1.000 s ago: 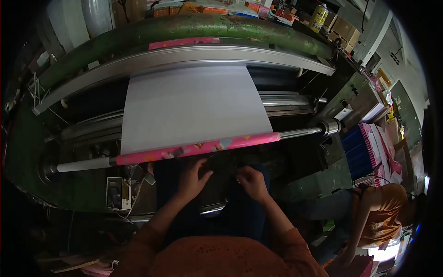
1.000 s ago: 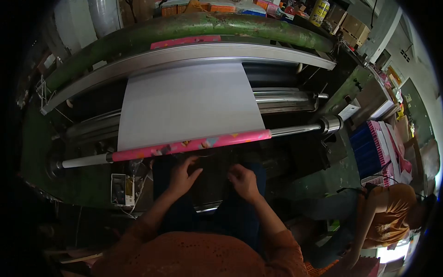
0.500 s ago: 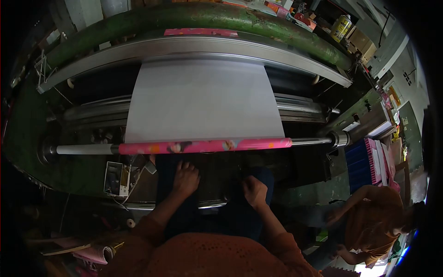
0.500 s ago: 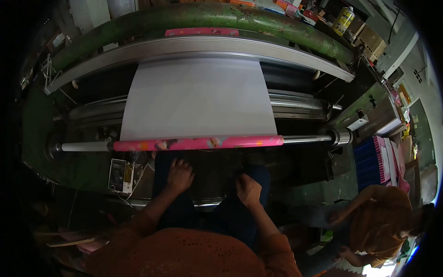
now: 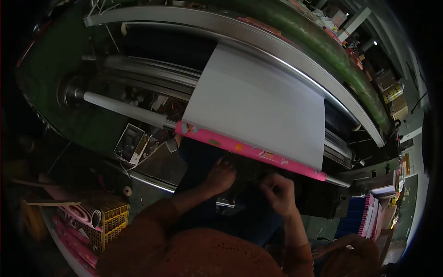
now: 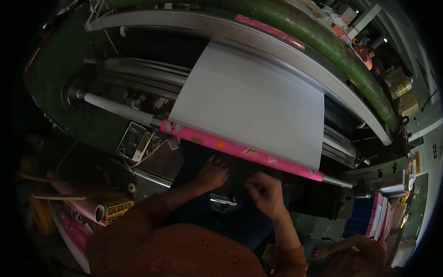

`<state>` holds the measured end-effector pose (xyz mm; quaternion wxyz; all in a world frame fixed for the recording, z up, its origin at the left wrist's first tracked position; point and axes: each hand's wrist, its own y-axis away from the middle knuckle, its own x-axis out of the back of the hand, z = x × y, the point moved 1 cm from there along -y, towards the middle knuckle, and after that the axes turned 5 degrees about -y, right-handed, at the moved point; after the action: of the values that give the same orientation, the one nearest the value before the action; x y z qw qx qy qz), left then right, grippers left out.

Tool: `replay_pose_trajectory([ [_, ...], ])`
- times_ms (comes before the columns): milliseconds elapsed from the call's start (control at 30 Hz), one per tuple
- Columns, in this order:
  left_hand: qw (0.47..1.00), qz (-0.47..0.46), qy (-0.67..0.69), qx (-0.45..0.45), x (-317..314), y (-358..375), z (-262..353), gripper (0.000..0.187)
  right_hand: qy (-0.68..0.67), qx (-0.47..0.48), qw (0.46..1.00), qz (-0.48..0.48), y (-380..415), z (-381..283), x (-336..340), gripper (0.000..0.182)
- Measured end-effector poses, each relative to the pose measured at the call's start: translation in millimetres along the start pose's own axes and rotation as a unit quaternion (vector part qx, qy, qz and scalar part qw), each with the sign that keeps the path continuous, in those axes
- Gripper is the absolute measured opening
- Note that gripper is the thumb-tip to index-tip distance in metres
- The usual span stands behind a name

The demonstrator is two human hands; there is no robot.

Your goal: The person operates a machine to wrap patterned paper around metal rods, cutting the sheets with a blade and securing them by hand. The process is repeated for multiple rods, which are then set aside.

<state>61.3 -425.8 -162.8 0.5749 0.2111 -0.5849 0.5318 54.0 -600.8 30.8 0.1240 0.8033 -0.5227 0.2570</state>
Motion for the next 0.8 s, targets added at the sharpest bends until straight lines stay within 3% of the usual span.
replay_pose_trajectory([
  [133, 0.989, -0.052, 0.136, -0.008, 16, -6, 8, 0.013, 0.036, 0.157, 0.987, 0.021, -103, -65, -16, 0.006],
  [200, 0.982, -0.07, 0.175, -0.018, 29, -6, 10, 0.013, 0.082, 0.14, 0.987, -0.021, -161, -72, -35, 0.005],
  [267, 0.978, 0.074, 0.138, -0.137, 65, -10, 12, 0.021, 0.1, 0.143, 0.984, -0.035, -205, -64, -58, 0.008],
  [300, 0.978, 0.072, 0.138, -0.136, 88, -14, 10, 0.021, 0.098, 0.142, 0.984, -0.036, -217, -60, -66, 0.008],
  [367, 0.954, 0.251, 0.105, -0.127, 144, -26, -1, 0.028, 0.131, 0.155, 0.979, -0.026, -232, -54, -80, 0.011],
  [500, 0.97, 0.233, 0.049, -0.042, 204, -39, -38, 0.039, 0.14, 0.161, 0.976, -0.04, -235, -48, -90, 0.01],
  [567, 0.989, 0.138, -0.048, 0.002, 206, -46, -59, 0.042, 0.157, 0.173, 0.972, -0.038, -237, -51, -93, 0.009],
  [667, 0.995, 0.053, -0.073, -0.034, 197, -49, -69, 0.041, 0.158, 0.189, 0.969, -0.023, -239, -53, -95, 0.009],
  [800, 0.993, 0.07, -0.075, -0.053, 191, -51, -72, 0.041, 0.18, 0.19, 0.964, -0.035, -248, -54, -98, 0.008],
])
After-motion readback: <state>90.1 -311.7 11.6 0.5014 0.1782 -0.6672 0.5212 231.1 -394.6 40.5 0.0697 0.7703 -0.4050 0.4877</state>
